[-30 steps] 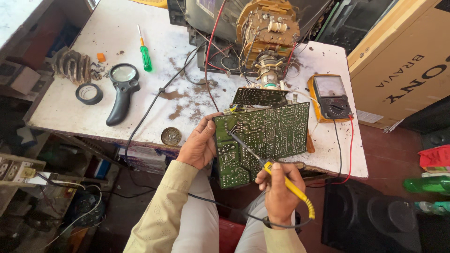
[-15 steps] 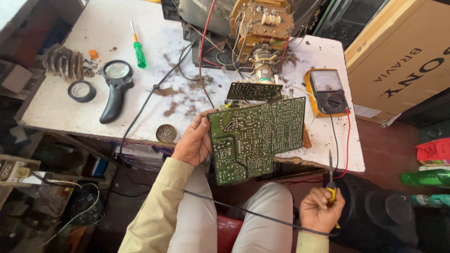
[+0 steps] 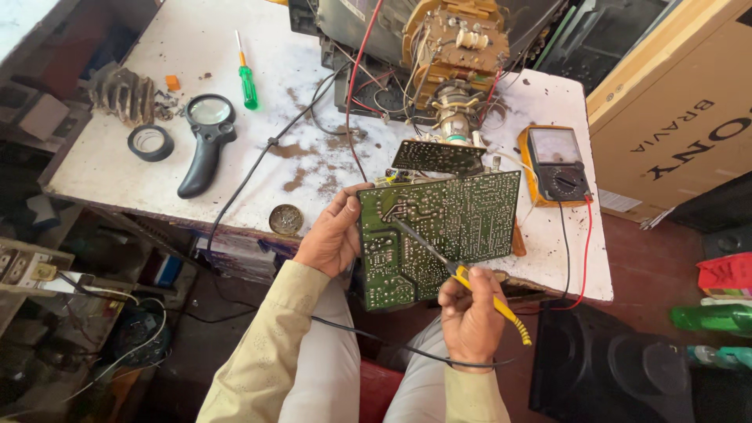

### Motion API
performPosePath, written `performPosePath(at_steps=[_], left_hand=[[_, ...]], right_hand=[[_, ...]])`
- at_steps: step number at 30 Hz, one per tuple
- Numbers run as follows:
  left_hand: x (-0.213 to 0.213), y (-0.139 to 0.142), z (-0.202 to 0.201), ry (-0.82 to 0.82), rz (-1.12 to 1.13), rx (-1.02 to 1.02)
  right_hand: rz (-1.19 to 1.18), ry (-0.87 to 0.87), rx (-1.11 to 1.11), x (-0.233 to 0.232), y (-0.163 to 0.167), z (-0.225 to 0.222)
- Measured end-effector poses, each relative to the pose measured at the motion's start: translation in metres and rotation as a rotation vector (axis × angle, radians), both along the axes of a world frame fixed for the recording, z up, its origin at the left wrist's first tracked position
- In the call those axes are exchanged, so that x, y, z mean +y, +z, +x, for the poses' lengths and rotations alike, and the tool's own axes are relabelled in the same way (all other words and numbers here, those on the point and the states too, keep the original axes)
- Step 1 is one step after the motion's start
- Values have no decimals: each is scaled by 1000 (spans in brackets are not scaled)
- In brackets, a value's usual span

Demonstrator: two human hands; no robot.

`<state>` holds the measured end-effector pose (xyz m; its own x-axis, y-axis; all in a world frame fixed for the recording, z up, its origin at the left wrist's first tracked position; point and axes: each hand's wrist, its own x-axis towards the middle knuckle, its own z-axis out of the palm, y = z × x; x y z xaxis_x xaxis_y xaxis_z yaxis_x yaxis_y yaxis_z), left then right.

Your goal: The person uses a soldering iron to work on a green circuit board, then flips the board and uses a multimeter to test connections on the component side. The person handles the circuit board and multimeter probes throughout the clip.

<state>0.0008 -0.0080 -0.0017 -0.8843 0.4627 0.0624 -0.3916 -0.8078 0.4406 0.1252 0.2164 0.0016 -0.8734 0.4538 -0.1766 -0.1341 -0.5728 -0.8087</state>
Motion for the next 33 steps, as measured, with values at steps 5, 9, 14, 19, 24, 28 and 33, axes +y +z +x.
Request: performPosePath(at_steps=[5,9,14,19,24,28,33], left_hand=[[1,1,0,0,8,16],[0,1,0,-1,7,25],[0,3,0,-1,-14,4],[0,5,0,1,-21,5],[1,4,1,8,-12,-5],[0,2,0,1,-9,8],[0,1,-1,-5,0,1]], right_hand=[[49,53,21,-12,20,-8],[28,65,-5,-11,20,-8],[-15,56,-16,-11,19,-8],[-71,46,-49,-11,17,-8],[-174,41,-156,-11,13,-9],[-94,0,-106,-18,9,-7],[62,-25,22,-27,12,-3]])
